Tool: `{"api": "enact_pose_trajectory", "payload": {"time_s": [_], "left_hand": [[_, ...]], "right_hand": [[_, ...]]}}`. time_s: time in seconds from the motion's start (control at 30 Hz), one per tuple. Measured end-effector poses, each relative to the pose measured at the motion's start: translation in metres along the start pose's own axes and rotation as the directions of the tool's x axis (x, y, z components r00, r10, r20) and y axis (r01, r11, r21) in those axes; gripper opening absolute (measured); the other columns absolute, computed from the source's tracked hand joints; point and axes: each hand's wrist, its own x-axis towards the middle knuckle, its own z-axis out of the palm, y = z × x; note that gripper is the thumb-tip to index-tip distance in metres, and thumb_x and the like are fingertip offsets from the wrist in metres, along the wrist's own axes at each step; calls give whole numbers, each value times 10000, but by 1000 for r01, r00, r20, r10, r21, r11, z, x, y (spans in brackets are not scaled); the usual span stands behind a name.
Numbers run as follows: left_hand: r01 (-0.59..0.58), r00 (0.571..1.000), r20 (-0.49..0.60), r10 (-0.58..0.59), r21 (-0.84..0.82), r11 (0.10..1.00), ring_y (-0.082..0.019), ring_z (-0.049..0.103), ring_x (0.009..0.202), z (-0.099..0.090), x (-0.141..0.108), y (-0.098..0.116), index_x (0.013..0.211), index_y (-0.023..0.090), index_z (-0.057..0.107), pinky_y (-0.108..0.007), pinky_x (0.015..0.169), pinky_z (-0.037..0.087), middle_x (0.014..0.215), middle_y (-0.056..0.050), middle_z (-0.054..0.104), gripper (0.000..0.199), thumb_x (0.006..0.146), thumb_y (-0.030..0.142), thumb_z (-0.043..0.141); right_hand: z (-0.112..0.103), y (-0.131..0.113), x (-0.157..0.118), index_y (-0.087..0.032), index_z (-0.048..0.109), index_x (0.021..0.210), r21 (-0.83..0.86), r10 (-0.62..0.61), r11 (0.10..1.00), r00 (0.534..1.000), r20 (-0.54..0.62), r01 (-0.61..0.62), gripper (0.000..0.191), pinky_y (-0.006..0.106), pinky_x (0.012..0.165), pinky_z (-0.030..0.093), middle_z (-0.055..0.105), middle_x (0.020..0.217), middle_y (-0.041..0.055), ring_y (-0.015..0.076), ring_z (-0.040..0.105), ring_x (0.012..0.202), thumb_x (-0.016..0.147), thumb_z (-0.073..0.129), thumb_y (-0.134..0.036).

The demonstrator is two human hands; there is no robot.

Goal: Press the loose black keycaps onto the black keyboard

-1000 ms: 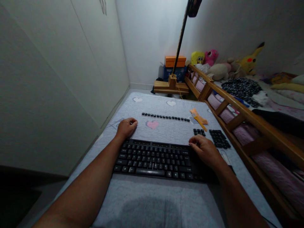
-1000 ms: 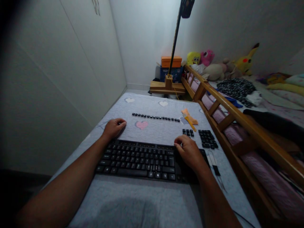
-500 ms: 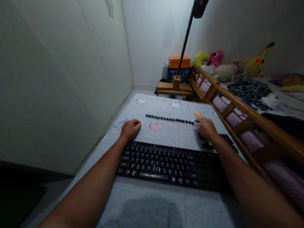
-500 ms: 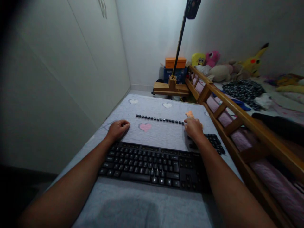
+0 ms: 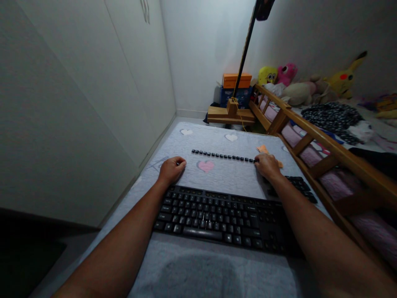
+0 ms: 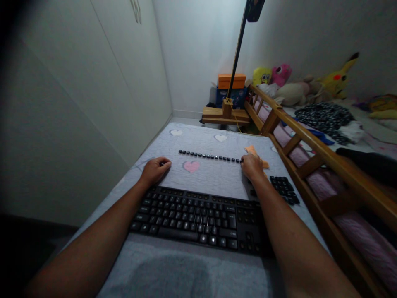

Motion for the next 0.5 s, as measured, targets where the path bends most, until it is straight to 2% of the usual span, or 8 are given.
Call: {"api": "enact_pose_trajectory", "payload": {"time_s": [0.27, 0.5], "left_hand": [[-1, 1000, -1, 1, 2, 1000, -194, 646, 761, -2, -1, 2, 814, 188, 719, -292, 725, 454, 856, -48, 740, 298, 777, 402, 514], [9, 1000, -5, -8, 15, 1000, -193, 648, 767, -1, -1, 1, 824, 190, 719, -291, 739, 458, 859, -48, 738, 297, 780, 398, 511]], "right_hand": [[-5, -5, -4, -208, 745, 955, 4, 57, 998, 998, -19, -57, 253, 367, 803, 437, 699, 1023, 124, 277, 594, 969, 826, 528, -221], [-15, -7, -15, -197, 739, 929, 82, 59, 995, 997, -50, -55, 227, 397, 831, 442, 698, 1043, 125, 287, 591, 1001, 823, 540, -224]]}}
